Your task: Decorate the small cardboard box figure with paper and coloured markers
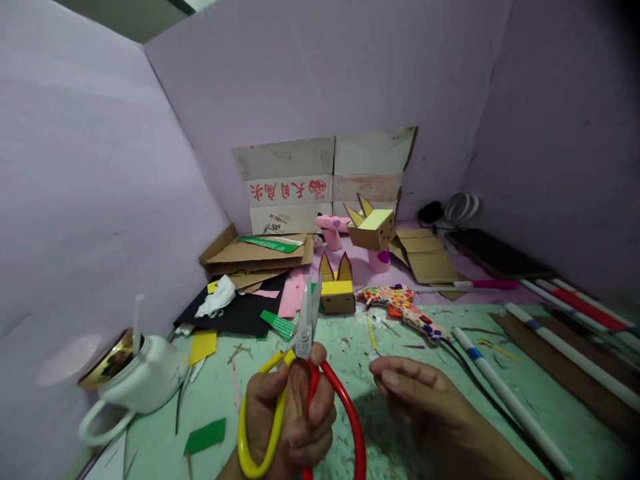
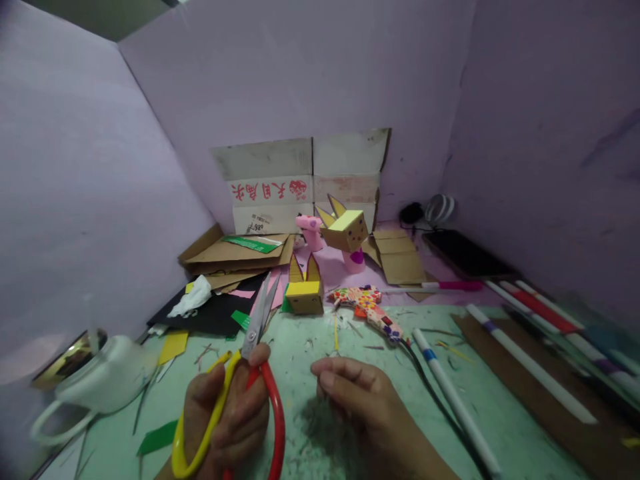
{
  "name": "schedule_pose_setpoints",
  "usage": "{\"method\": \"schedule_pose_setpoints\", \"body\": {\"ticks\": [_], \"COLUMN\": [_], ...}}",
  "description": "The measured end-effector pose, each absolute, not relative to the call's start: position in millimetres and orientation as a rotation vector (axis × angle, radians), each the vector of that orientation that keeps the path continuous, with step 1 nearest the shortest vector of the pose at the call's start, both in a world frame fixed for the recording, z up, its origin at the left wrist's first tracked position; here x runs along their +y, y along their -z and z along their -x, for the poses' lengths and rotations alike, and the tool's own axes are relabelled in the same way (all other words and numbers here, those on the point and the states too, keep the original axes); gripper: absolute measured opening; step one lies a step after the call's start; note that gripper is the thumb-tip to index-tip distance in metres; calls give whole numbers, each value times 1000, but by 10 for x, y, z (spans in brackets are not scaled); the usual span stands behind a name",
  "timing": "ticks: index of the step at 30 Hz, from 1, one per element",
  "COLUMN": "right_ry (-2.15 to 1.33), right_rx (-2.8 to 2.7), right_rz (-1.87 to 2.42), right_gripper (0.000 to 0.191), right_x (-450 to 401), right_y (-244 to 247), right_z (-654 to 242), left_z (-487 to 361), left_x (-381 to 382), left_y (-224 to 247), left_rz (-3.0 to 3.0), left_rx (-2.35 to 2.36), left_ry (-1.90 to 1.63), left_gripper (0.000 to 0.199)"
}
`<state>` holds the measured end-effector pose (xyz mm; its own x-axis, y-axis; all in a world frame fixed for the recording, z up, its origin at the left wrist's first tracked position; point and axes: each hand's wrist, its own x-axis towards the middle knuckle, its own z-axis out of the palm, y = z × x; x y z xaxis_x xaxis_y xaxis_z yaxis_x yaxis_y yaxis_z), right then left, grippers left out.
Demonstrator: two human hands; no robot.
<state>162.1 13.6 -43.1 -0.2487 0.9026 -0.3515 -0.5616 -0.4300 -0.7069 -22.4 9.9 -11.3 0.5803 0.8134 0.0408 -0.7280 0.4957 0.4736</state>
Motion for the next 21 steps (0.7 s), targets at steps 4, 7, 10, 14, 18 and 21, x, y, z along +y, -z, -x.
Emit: {"method": "schedule_pose_setpoints", "body": {"ticks": [4,7,10,14,18,21], "right_ry": [-1757,-1726,-1730,-1693,-1523,-1509], "right_rx": [-566,-584,-580,-612,-776,-1056], "right_rz": [938,957,962,991,1037,1123], "right_gripper": [34,29,20,15,12,17], "right_x": [156,188,209,215,237,262], "right_y": [343,255,196,184,189,153], "right_z": [-1636,-1677,-1713,-1720,-1744,-1807], "left_z": [247,280,311,307,237,175], "left_x": [107,148,190,189,161,154], "left_y": [41,-37,-93,-119,-131,-119], "left_rz": [-524,-567,-573,-631,-687,-731], "left_rx": [332,491,613,708,766,878], "left_ry": [-1011,-1087,-1108,-1079,-1067,-1114], "left_gripper": [25,31,31,29,23,17]}}
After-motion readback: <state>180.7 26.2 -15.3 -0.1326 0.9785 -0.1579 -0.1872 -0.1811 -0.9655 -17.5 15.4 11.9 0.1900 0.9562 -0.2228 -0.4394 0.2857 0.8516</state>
